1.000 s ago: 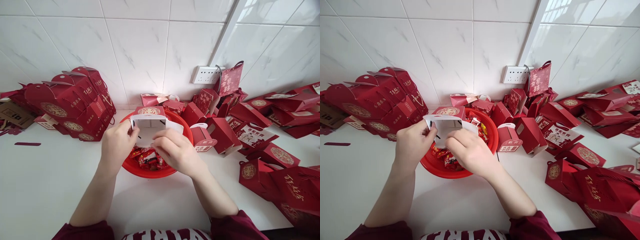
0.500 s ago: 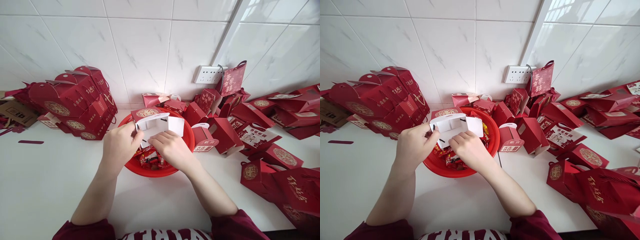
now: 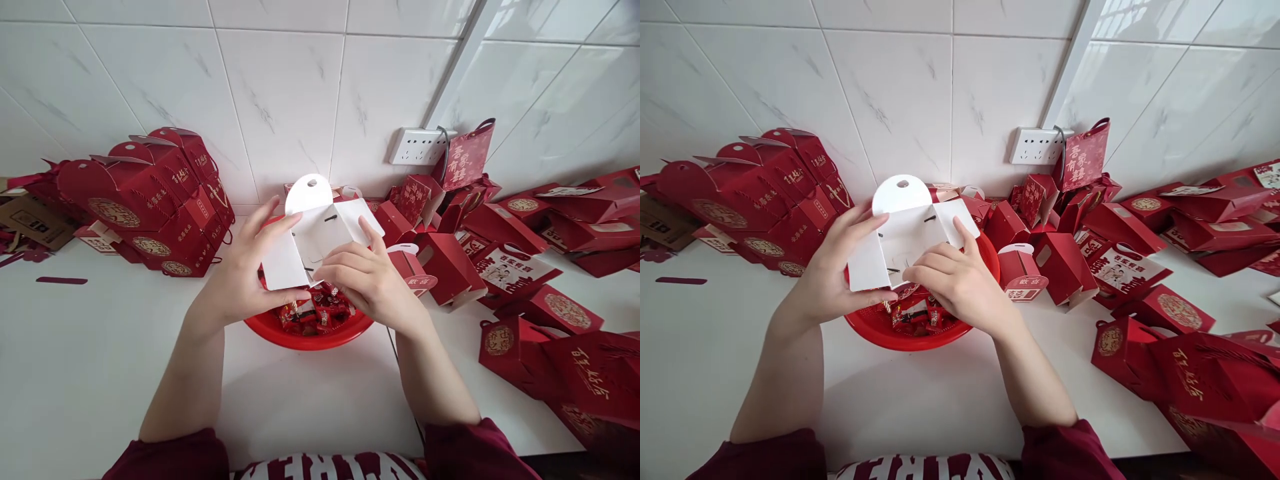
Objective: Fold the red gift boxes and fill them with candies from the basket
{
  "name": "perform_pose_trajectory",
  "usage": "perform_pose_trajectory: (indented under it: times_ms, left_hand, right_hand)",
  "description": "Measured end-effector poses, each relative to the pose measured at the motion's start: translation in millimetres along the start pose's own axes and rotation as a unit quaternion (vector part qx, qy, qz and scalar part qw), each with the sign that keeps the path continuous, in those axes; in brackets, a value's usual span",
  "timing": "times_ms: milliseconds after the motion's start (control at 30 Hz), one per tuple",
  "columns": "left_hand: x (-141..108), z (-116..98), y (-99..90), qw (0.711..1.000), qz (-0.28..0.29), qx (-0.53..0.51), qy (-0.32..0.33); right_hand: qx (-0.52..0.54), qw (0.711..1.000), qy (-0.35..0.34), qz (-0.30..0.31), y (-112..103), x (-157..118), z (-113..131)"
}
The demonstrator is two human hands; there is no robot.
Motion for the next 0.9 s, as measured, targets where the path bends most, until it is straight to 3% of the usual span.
perform_pose_trajectory:
  times_ms: [133,200,333,433,500,567,733,900]
  left_hand:
    - [4,7,13.1,0.997,0.050,-0.051,-0.025]
    - [6,11,15.6,0.998,0.007,-0.046,-0.032]
    - [6,27,6.4,0.990,-0.136,0.037,-0.030]
    - [2,39,-6.8,0.975,-0.189,0.108,-0.049]
    - [0,44,-14.5,0.965,-0.205,0.140,-0.082]
    - [-2,47,-19.4,0.959,-0.212,0.154,-0.110]
    - [-5,53,-22.3,0.953,-0.217,0.091,-0.194]
    - [-10,60,-22.2,0.929,-0.206,0.064,-0.300]
  right_hand:
    - [-0.018,0.999,-0.025,-0.031,9,2,-2]
    - [-0.029,0.996,-0.020,-0.076,14,3,-4]
    - [-0.008,0.982,0.035,-0.188,19,3,-14]
    - [0.008,0.990,0.089,-0.109,22,1,-24]
    - [-0.006,0.991,0.129,-0.032,24,-1,-31]
    - [-0.014,0.986,0.166,0.007,24,-2,-37]
    - [-0.007,0.963,0.268,-0.012,12,-7,-47]
    - [-0.087,0.918,0.385,0.037,-5,-21,-67]
Point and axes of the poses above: each hand's wrist, its own x-axis towards the middle knuckle, its own y-axis out of the palm, z = x × y, the point moved 1 cm from there along x, towards the middle knuckle, and after that the axes turned 2 degrees about z, right-handed, at the moved point
